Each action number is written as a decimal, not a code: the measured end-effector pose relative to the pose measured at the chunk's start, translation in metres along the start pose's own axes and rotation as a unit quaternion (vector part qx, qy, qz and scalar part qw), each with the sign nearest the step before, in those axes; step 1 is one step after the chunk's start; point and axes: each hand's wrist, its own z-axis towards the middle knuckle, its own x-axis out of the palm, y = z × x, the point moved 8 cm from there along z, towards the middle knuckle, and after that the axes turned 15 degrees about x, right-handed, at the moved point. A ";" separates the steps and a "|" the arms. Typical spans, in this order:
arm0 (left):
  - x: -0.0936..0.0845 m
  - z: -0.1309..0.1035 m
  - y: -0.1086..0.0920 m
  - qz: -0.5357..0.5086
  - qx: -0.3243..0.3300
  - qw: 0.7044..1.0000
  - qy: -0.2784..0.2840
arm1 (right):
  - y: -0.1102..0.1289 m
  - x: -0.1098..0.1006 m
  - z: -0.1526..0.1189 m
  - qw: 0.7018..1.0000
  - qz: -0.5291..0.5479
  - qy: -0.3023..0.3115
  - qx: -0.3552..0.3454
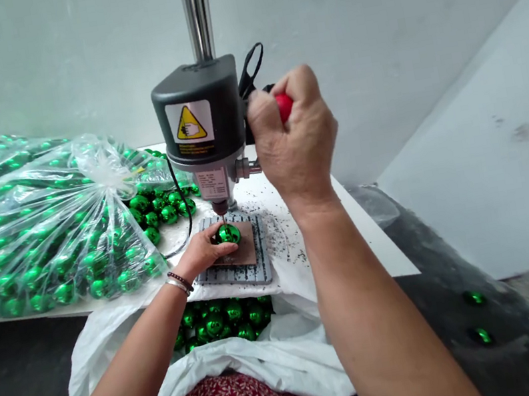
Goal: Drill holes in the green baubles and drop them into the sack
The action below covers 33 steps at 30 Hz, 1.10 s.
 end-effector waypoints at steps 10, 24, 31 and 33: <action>0.000 0.000 0.001 -0.009 0.005 1.000 0.001 | -0.021 -0.020 -0.055 0.992 -0.065 -0.063 -0.083; 0.001 -0.003 0.002 -0.009 0.005 1.000 -0.009 | -0.033 -0.020 -0.071 0.990 -0.049 -0.074 -0.114; 0.000 -0.003 0.003 -0.018 0.021 0.999 -0.016 | -0.043 -0.018 -0.081 0.991 -0.043 -0.068 -0.112; 0.000 -0.004 0.003 -0.018 0.017 1.000 -0.018 | -0.045 -0.018 -0.083 0.990 -0.037 -0.068 -0.115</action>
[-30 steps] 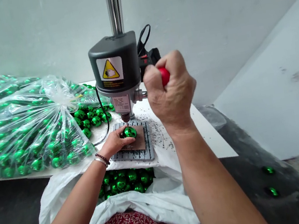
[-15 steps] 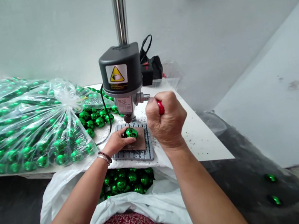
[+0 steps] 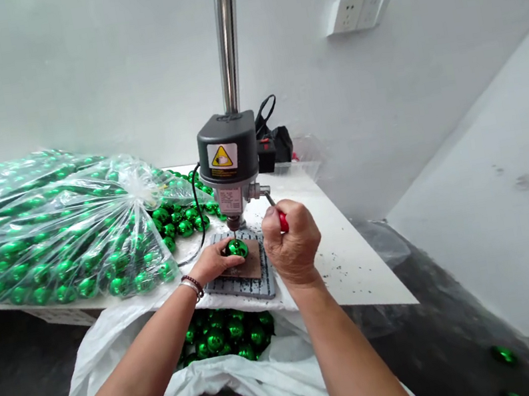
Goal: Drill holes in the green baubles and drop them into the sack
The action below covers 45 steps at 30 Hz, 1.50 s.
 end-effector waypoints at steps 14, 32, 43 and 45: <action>0.000 0.000 0.000 0.014 -0.004 1.000 -0.010 | -0.007 0.002 -0.012 1.000 0.022 -0.001 -0.001; -0.034 -0.078 -0.032 0.029 0.066 0.997 -0.034 | 0.020 0.017 0.071 0.985 -0.022 0.020 0.171; -0.058 -0.120 -0.025 0.050 0.054 0.996 -0.055 | 0.016 0.018 0.069 0.985 -0.015 -0.006 0.173; -0.058 -0.123 -0.025 0.062 0.064 0.995 -0.046 | 0.015 0.018 0.066 0.983 -0.022 -0.003 0.181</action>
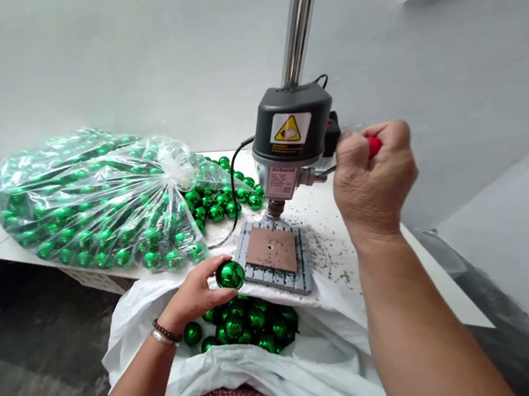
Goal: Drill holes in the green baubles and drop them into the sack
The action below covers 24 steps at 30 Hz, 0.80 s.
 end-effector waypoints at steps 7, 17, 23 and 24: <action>-0.010 -0.001 0.010 0.021 -0.028 0.999 -0.041 | -0.001 -0.005 -0.007 1.000 0.015 0.000 0.009; -0.043 0.100 0.040 0.267 -0.093 0.958 -0.052 | -0.009 -0.007 -0.004 1.000 0.009 0.000 0.021; -0.036 0.152 0.084 0.338 -0.150 0.927 0.062 | -0.012 -0.012 -0.005 0.999 -0.002 -0.015 0.037; -0.033 0.156 0.090 0.337 -0.160 0.925 0.069 | -0.013 -0.012 -0.005 0.999 -0.005 -0.017 0.038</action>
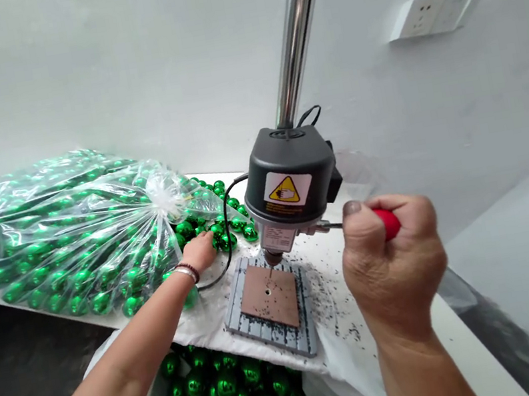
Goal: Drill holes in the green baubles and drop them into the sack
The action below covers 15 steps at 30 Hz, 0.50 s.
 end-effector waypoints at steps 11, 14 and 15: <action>-0.006 -0.033 -0.008 -0.131 -0.025 0.990 -0.049 | -0.004 -0.001 0.002 1.000 0.005 -0.003 -0.006; 0.005 -0.069 -0.018 -0.473 -0.014 0.876 -0.093 | -0.004 0.002 0.001 1.000 0.021 0.003 -0.003; 0.014 -0.080 -0.023 -0.578 -0.024 0.810 -0.091 | -0.004 0.003 0.000 1.000 0.028 0.006 -0.005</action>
